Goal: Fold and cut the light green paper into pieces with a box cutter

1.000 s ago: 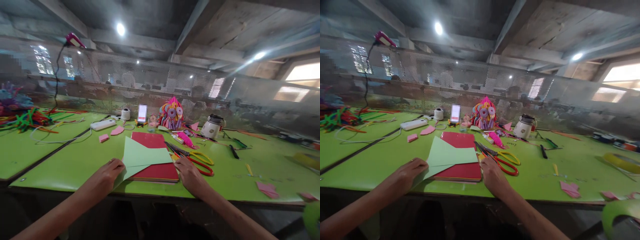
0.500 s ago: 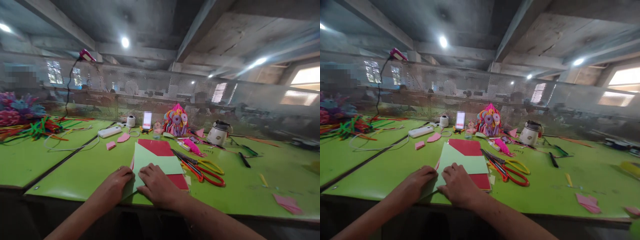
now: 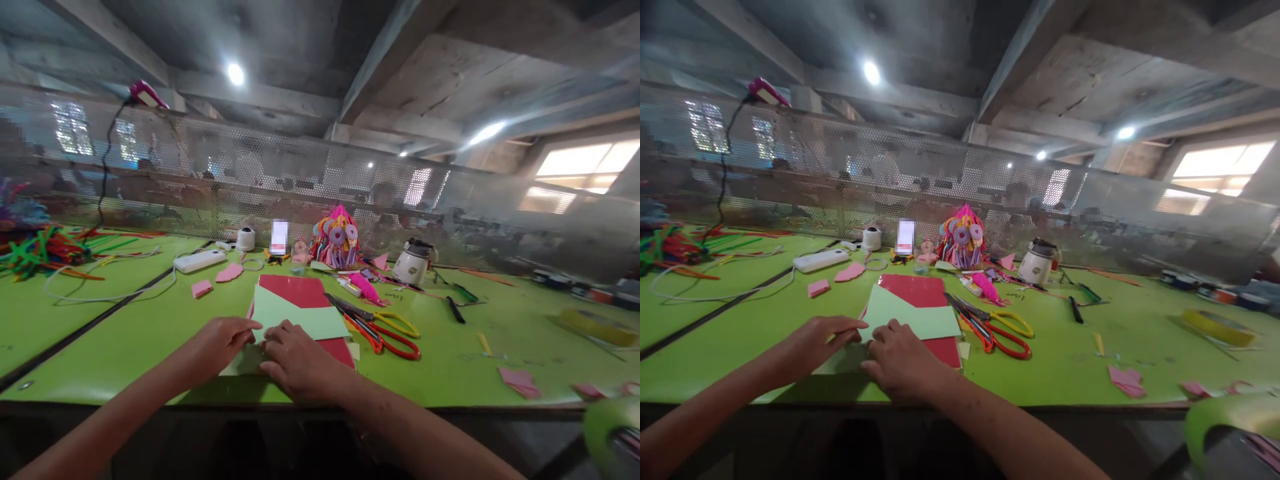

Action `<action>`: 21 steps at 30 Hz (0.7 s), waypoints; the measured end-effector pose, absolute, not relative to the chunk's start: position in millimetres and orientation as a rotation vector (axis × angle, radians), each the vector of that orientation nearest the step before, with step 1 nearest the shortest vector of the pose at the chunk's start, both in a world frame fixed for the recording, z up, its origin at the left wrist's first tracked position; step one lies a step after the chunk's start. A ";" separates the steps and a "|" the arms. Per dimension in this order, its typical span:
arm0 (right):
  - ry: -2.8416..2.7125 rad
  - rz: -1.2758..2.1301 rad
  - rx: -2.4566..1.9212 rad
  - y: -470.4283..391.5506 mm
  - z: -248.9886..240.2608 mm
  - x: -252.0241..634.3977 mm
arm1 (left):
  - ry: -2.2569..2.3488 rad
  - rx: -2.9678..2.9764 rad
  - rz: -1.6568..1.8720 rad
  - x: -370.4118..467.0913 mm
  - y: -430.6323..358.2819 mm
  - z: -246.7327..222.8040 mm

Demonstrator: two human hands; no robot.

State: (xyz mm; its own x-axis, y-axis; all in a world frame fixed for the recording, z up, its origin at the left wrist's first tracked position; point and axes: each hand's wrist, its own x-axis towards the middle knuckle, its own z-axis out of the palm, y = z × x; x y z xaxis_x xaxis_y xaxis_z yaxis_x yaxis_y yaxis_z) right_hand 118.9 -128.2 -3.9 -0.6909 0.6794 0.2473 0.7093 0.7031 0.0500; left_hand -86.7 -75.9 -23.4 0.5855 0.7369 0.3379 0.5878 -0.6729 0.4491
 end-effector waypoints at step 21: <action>-2.273 0.078 -1.051 -143.2 -9.7 189.6 | 0.815 2.761 0.772 -5.1 -29.8 -40.5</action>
